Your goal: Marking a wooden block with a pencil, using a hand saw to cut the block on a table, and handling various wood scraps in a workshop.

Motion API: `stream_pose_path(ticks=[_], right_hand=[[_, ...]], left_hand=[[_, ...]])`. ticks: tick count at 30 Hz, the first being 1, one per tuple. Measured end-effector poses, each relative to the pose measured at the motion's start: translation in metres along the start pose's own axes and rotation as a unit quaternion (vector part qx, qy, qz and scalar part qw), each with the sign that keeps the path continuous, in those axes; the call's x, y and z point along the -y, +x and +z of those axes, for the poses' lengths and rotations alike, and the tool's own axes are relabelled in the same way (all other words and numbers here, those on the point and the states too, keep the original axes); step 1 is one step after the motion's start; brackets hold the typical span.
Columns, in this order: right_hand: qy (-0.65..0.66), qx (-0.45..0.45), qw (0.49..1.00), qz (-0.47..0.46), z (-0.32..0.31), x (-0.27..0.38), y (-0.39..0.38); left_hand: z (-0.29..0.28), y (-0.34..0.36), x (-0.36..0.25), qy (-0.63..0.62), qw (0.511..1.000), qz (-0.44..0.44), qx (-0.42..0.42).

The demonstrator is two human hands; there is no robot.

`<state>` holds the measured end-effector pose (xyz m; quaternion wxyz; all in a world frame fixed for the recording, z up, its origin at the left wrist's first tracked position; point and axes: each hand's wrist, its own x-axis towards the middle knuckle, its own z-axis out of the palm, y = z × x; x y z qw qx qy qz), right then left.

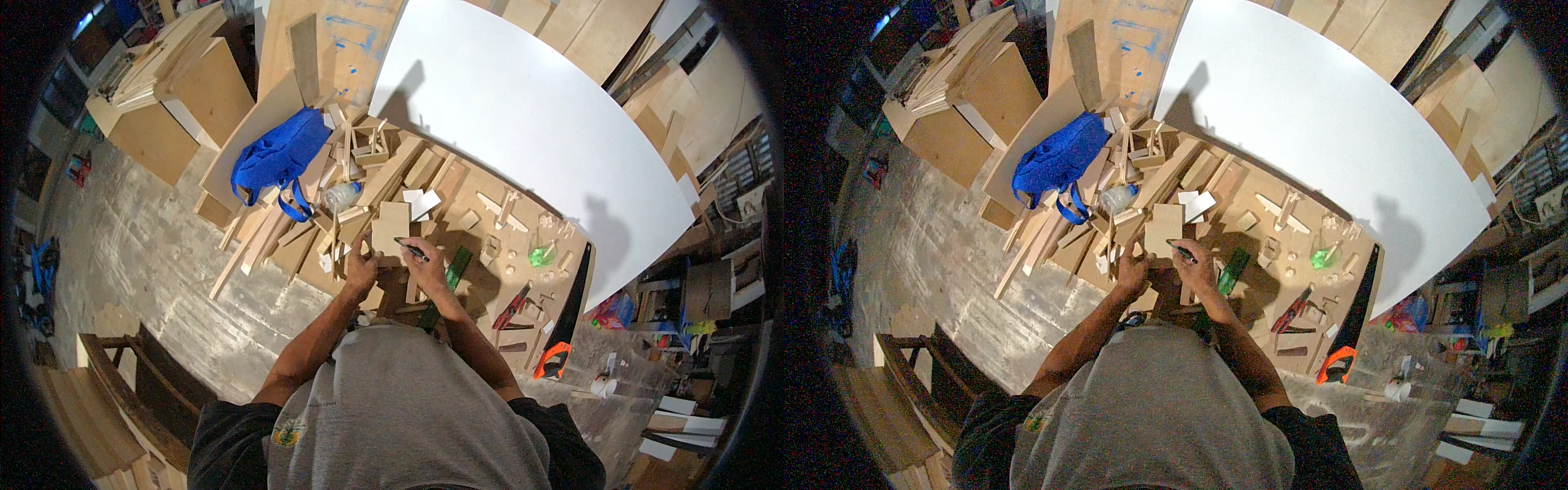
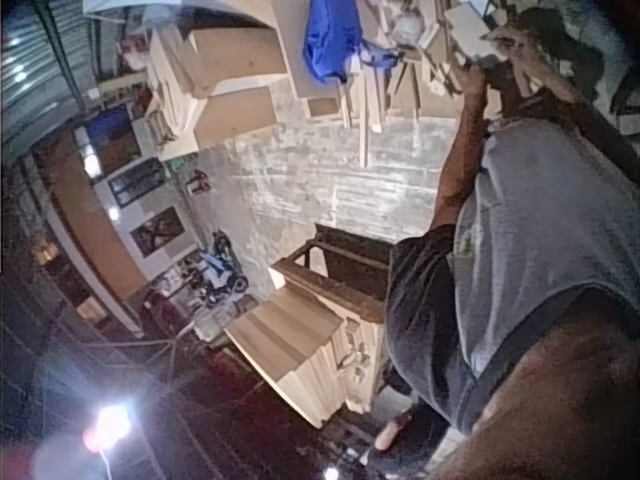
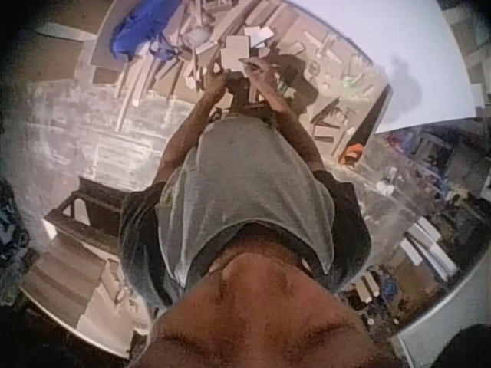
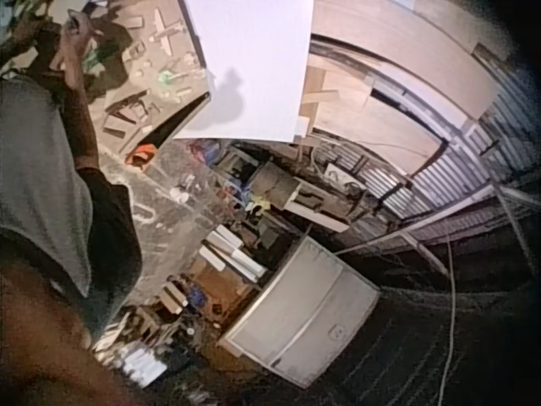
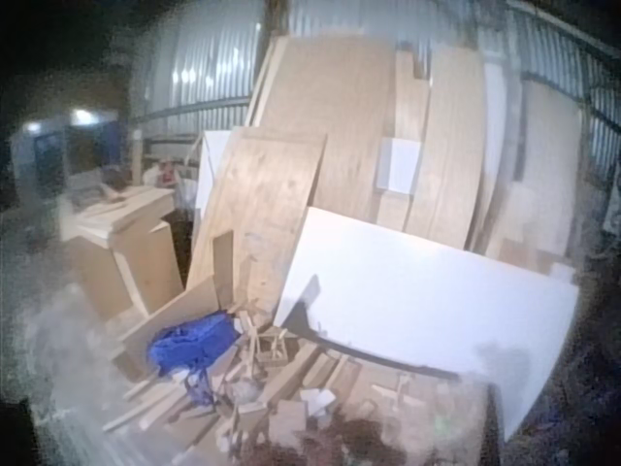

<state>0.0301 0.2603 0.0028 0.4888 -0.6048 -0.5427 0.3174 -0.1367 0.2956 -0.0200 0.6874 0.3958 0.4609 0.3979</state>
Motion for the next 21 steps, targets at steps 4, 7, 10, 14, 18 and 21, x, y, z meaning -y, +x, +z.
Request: stream_pose_path(ticks=[4,7,10,14,18,21], right_hand=[[-0.010,0.005,1.000,-0.004,0.002,0.014,0.002],[0.002,0.008,1.000,-0.009,0.003,0.013,0.003],[0.000,0.009,1.000,0.010,0.003,0.018,0.003],[-0.001,-0.011,1.000,-0.002,0.004,0.011,0.002],[-0.037,-0.019,0.999,-0.022,-0.001,-0.001,0.001],[-0.038,-0.015,0.999,-0.004,-0.003,0.000,0.000]], left_hand=[[-0.005,0.005,0.010,0.030,0.999,0.024,-0.006],[-0.005,0.008,0.013,0.043,0.999,0.020,-0.013],[-0.003,0.008,0.014,0.024,0.999,0.030,-0.016],[-0.004,0.009,0.014,0.039,0.998,0.051,-0.011],[-0.005,0.008,0.015,0.014,1.000,0.014,-0.001],[-0.005,0.008,0.016,0.020,0.999,0.040,-0.001]])
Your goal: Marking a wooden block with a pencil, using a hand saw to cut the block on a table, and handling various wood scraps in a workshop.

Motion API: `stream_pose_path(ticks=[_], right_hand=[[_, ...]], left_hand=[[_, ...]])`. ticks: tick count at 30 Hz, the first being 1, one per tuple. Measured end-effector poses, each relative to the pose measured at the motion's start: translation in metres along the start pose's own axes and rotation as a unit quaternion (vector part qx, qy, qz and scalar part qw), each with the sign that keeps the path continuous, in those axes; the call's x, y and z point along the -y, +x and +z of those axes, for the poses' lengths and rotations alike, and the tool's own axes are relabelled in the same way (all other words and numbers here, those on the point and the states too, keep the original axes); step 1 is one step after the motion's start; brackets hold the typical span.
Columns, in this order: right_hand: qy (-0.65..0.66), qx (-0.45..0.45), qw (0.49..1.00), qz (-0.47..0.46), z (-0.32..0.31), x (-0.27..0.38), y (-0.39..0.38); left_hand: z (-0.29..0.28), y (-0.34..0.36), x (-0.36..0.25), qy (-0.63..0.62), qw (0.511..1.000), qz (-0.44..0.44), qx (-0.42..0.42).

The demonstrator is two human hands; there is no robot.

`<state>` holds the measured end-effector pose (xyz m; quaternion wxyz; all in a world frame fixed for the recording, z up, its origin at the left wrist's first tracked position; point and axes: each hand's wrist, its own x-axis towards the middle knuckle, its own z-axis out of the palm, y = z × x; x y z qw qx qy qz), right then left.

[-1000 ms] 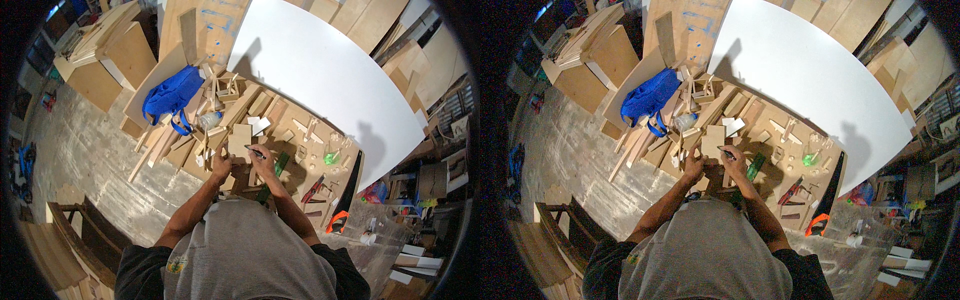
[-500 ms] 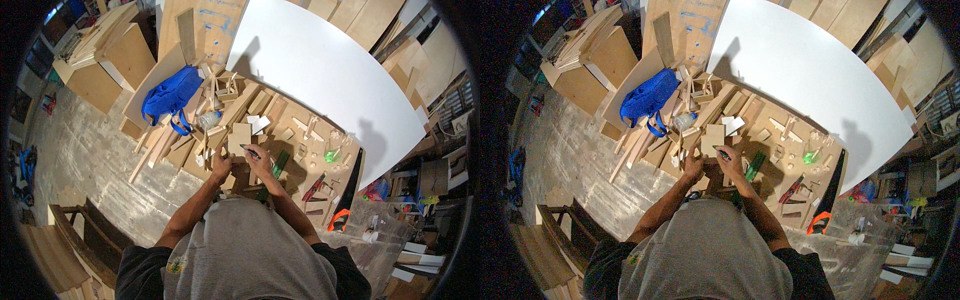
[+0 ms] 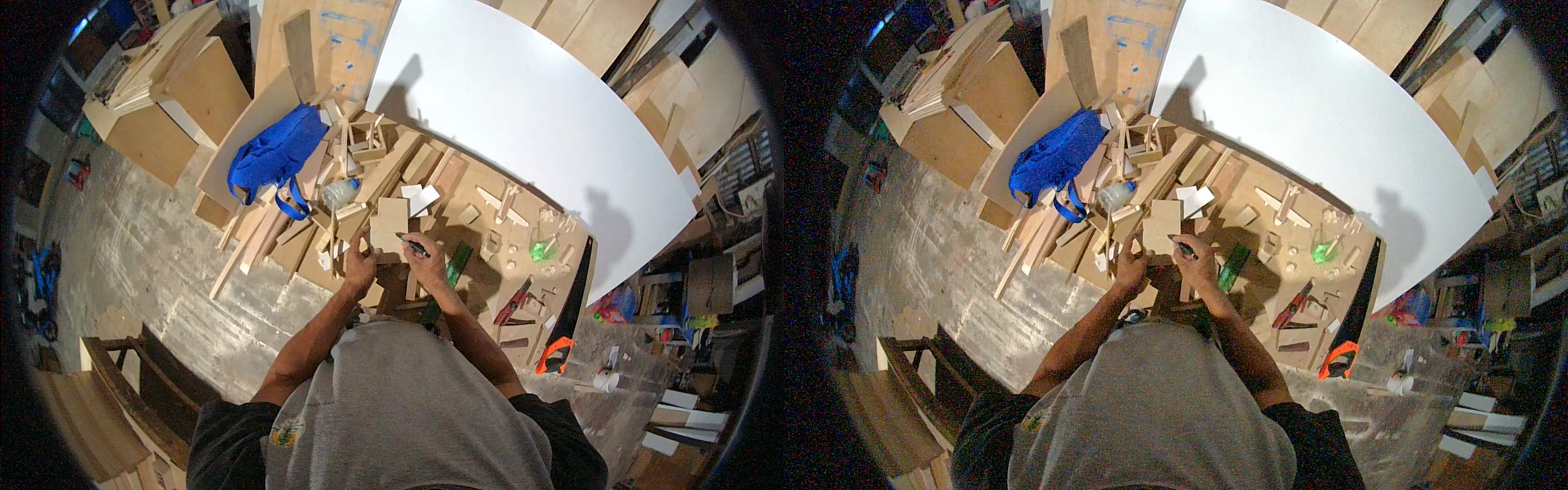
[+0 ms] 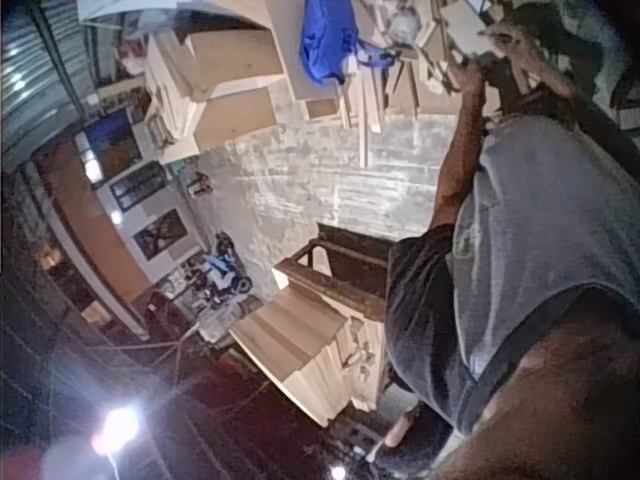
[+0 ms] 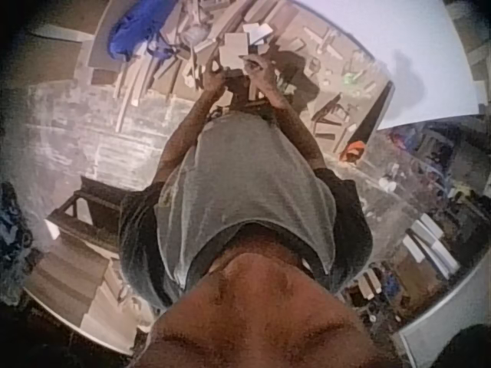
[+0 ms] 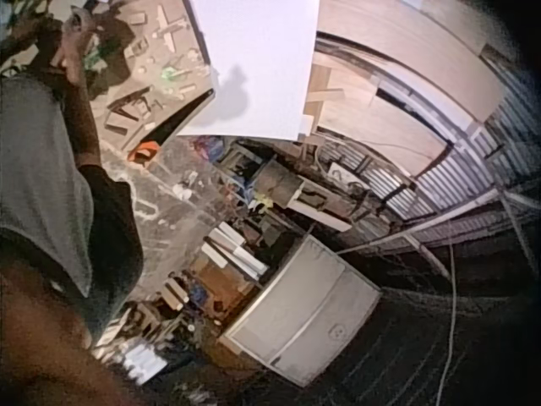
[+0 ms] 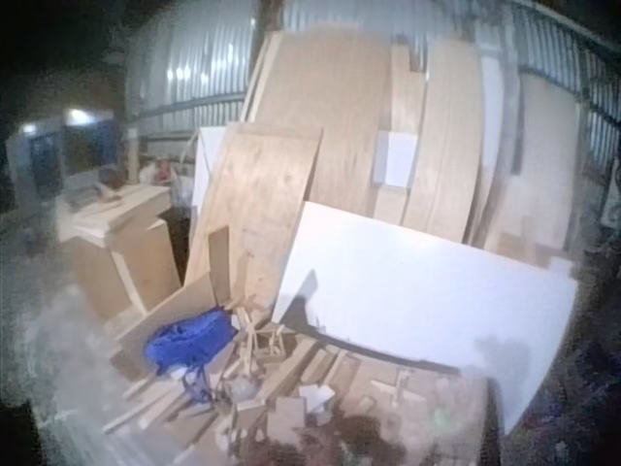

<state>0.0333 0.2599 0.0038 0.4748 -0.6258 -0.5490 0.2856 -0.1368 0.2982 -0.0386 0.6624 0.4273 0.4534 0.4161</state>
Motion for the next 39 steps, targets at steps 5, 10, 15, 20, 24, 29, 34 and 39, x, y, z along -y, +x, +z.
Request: stream_pose_path(ticks=[5,10,15,20,24,29,34,39], right_hand=[[0.010,0.001,1.000,-0.002,-0.004,0.007,0.001],[-0.007,-0.011,0.999,-0.032,-0.004,0.008,0.001],[0.010,-0.011,1.000,-0.009,-0.002,0.002,0.000],[-0.001,0.019,1.000,0.005,-0.005,0.000,0.001],[0.005,0.008,1.000,0.015,-0.007,0.007,0.003],[-0.004,-0.015,1.000,-0.009,-0.005,-0.022,0.010],[0.007,0.004,1.000,0.023,-0.006,-0.018,0.019],[-0.014,0.009,1.000,-0.013,-0.007,-0.028,0.020]], left_hand=[[0.001,0.000,-0.002,0.000,1.000,0.007,-0.003],[0.002,-0.001,-0.004,0.005,0.999,0.033,-0.002],[0.003,-0.003,-0.005,-0.011,1.000,0.021,0.004],[-0.002,0.003,0.008,-0.007,0.999,0.032,0.000],[0.000,0.002,0.006,-0.021,1.000,0.007,-0.005],[0.002,-0.002,-0.004,-0.042,0.999,-0.033,0.010],[-0.002,0.002,0.008,-0.067,0.998,-0.006,0.004],[0.002,-0.003,-0.006,-0.037,0.999,-0.007,0.006]])
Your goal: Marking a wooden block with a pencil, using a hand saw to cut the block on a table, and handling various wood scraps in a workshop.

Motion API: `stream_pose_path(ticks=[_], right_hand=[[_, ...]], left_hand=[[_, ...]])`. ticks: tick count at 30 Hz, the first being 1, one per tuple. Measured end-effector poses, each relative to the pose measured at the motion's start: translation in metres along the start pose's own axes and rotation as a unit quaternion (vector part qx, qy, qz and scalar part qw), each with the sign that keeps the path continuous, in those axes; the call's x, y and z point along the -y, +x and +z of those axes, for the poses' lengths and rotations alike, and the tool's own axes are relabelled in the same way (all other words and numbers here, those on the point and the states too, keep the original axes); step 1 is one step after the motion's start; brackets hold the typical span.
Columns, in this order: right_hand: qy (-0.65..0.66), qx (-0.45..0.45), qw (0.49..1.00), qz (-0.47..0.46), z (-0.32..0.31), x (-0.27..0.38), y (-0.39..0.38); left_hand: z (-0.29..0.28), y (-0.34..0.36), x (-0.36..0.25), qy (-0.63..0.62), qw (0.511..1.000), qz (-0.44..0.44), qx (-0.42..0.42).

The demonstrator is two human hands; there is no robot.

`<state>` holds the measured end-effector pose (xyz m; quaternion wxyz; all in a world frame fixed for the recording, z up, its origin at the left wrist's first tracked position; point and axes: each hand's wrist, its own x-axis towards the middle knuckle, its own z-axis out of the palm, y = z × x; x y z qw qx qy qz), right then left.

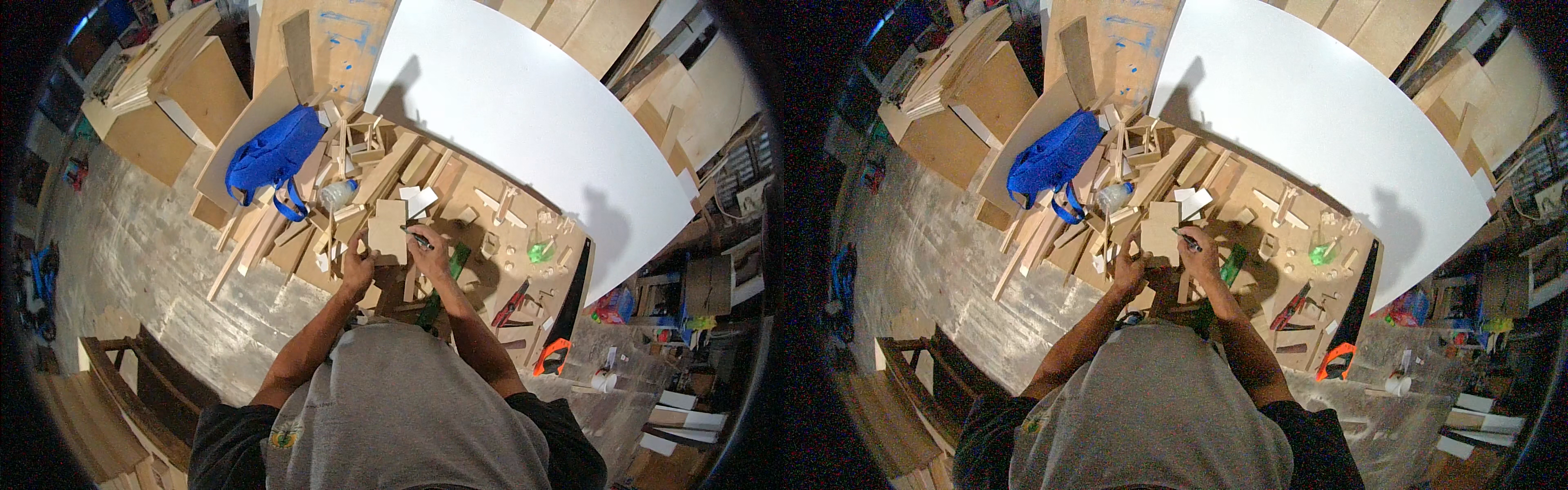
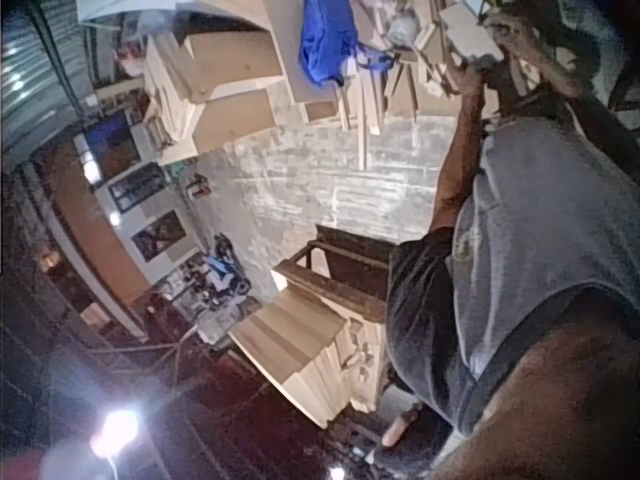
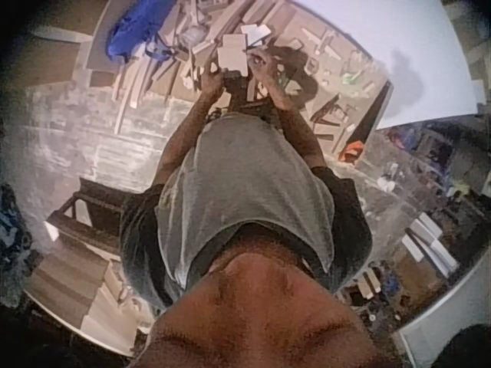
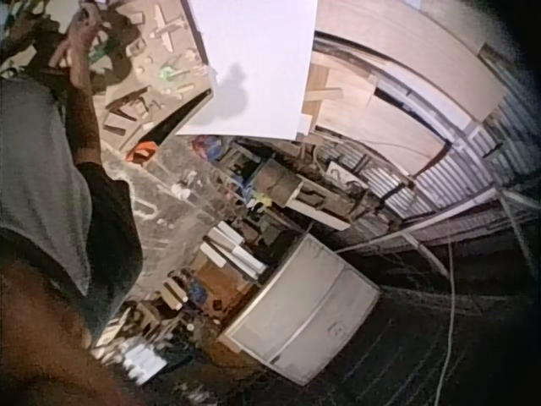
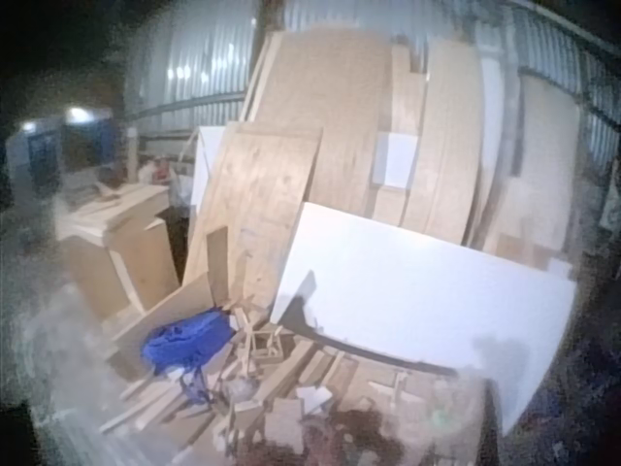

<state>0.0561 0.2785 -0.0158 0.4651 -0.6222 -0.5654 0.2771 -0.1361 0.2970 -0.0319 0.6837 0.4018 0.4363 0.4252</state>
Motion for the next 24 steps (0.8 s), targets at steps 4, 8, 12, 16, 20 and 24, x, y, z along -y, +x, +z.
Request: stream_pose_path(ticks=[4,8,12,16,20,24], right_hand=[[0.012,0.047,0.998,0.041,0.000,0.021,-0.008],[0.023,0.021,0.999,0.012,0.004,0.028,-0.012],[0.010,0.021,1.000,-0.018,0.002,0.029,-0.012],[-0.004,0.034,0.999,-0.007,0.001,0.027,-0.010],[-0.011,-0.010,1.000,-0.023,0.003,0.014,-0.005],[-0.022,-0.026,0.999,-0.036,-0.001,0.003,0.005]], left_hand=[[0.000,-0.003,-0.008,0.052,0.998,0.025,0.005],[0.004,-0.004,-0.009,0.024,0.999,0.023,0.006],[0.003,-0.005,-0.009,0.054,0.997,0.049,0.003],[-0.004,0.001,0.007,0.030,0.999,0.017,0.002],[-0.001,0.002,0.005,-0.002,1.000,-0.001,0.002],[0.000,-0.004,-0.009,0.060,0.998,-0.008,0.007]])
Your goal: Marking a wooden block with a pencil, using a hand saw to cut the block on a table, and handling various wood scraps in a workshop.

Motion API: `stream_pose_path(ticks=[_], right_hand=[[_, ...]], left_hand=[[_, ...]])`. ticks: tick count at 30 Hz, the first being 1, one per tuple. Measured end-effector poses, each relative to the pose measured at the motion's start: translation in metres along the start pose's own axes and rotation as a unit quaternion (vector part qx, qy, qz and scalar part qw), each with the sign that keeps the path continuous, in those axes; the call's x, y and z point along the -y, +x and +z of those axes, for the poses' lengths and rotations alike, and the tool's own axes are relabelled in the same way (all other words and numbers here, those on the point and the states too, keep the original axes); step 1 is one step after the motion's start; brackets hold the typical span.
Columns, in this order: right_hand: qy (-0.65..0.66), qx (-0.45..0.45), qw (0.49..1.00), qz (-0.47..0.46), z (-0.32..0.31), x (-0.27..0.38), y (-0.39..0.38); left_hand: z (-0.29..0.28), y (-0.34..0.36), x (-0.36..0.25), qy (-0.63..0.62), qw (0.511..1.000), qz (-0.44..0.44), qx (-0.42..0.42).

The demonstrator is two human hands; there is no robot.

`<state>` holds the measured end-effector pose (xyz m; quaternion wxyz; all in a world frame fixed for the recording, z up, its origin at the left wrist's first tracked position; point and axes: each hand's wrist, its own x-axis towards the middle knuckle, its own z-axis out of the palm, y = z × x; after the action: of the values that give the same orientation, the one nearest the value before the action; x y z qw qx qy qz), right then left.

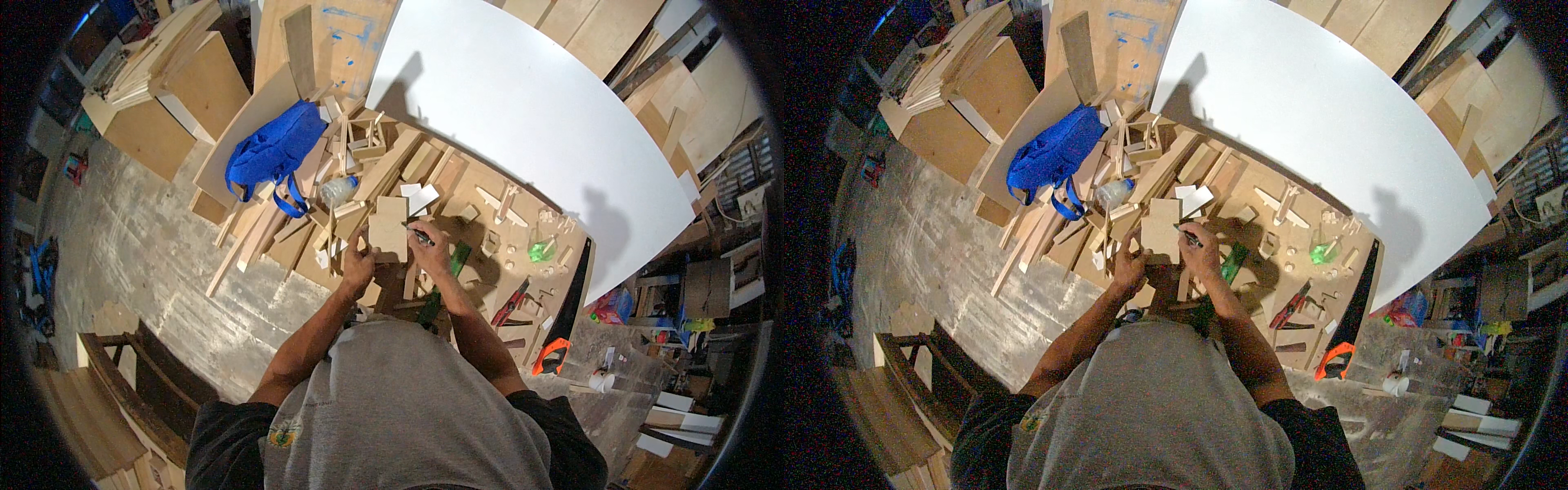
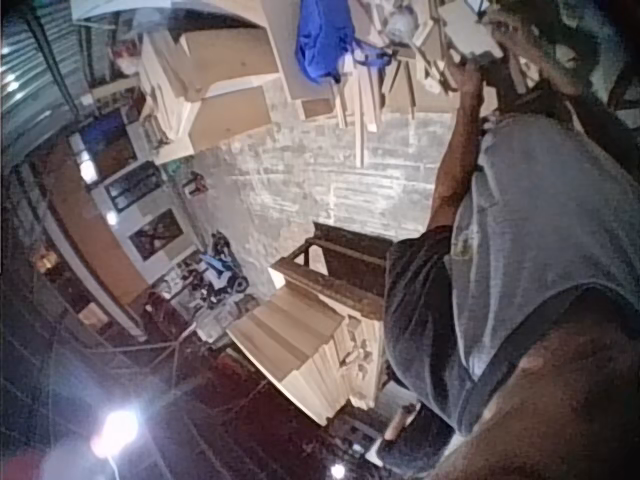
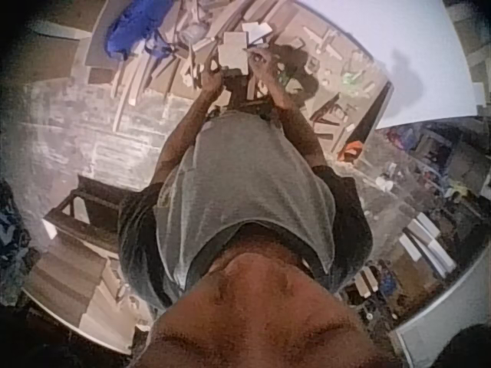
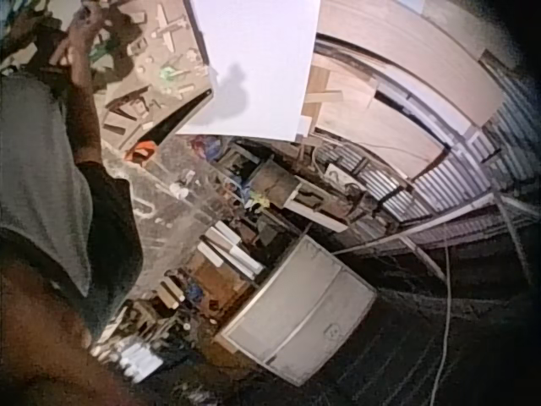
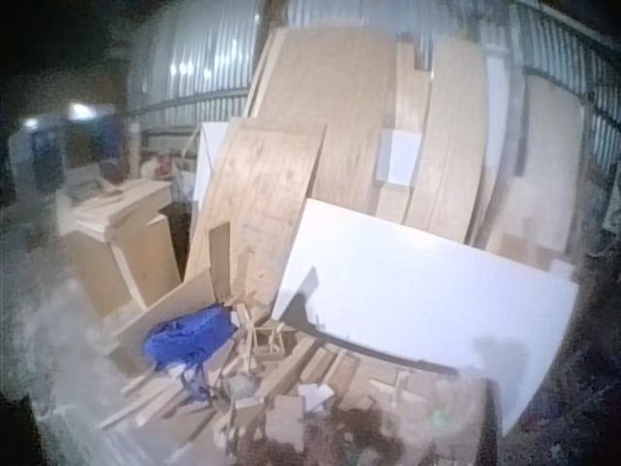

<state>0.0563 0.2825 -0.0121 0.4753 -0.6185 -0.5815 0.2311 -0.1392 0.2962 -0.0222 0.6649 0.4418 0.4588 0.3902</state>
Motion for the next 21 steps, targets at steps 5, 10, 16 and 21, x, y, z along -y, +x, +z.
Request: stream_pose_path(ticks=[5,10,16,21], right_hand=[[0.009,0.003,1.000,0.010,-0.001,-0.003,0.004],[0.014,0.015,0.999,0.031,-0.003,0.007,0.005],[0.010,0.004,1.000,0.007,-0.003,-0.005,0.004],[0.007,0.001,1.000,0.004,-0.009,0.007,-0.001]], left_hand=[[0.000,0.001,-0.001,-0.015,1.000,-0.002,-0.001],[-0.003,0.006,0.018,-0.014,0.999,0.049,-0.016],[0.001,0.003,0.007,-0.039,0.999,-0.010,-0.004],[0.000,0.009,0.020,-0.053,0.998,0.039,-0.006]])
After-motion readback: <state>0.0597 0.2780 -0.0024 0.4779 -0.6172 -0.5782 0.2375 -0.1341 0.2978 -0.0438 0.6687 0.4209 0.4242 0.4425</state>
